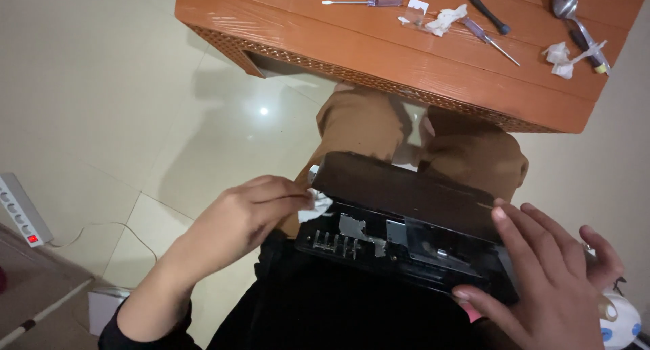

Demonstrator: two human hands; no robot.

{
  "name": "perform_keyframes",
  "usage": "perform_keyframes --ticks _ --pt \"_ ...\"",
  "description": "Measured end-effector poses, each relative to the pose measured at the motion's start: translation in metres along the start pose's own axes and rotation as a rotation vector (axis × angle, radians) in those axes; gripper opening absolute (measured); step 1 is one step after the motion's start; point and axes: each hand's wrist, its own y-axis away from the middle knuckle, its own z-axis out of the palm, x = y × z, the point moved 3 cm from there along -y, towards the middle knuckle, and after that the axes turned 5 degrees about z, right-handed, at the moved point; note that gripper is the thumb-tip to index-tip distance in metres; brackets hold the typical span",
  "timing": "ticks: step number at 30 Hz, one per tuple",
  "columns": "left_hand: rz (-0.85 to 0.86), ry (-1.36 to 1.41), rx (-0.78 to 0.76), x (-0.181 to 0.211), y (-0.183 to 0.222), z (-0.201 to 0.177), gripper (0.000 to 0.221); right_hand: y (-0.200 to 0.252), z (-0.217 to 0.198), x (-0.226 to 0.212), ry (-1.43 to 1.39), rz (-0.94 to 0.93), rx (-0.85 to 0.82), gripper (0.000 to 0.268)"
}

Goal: Prying open a laptop case and cleaning the interior with a tissue.

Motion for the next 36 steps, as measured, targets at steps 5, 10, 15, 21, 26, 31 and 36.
perform_keyframes --ticks 5,10,15,21,26,31,36 --pt "0.108 -0.289 -0.174 -0.005 -0.004 0.019 0.038 0.001 0.001 0.000 -0.033 -0.027 0.039 0.107" --pt "0.249 -0.474 -0.154 -0.004 -0.011 0.022 0.034 0.001 0.001 -0.002 -0.012 -0.012 0.033 0.105" --pt "0.282 -0.634 -0.187 -0.003 -0.011 0.030 0.027 0.001 0.001 -0.001 -0.049 -0.046 0.065 0.100" --pt "0.234 -0.488 -0.256 -0.007 -0.014 0.029 0.026 0.003 0.002 -0.002 -0.014 -0.009 0.025 0.107" --pt "0.230 -0.393 -0.259 -0.003 -0.016 0.025 0.022 0.001 0.001 -0.002 -0.002 -0.006 0.032 0.107" --pt "0.257 -0.464 -0.266 -0.001 -0.011 0.023 0.023 -0.001 0.000 -0.001 -0.013 -0.019 0.016 0.106" --pt "0.286 -0.429 -0.245 0.001 -0.013 0.018 0.021 -0.002 0.003 0.003 0.036 -0.022 0.021 0.108"
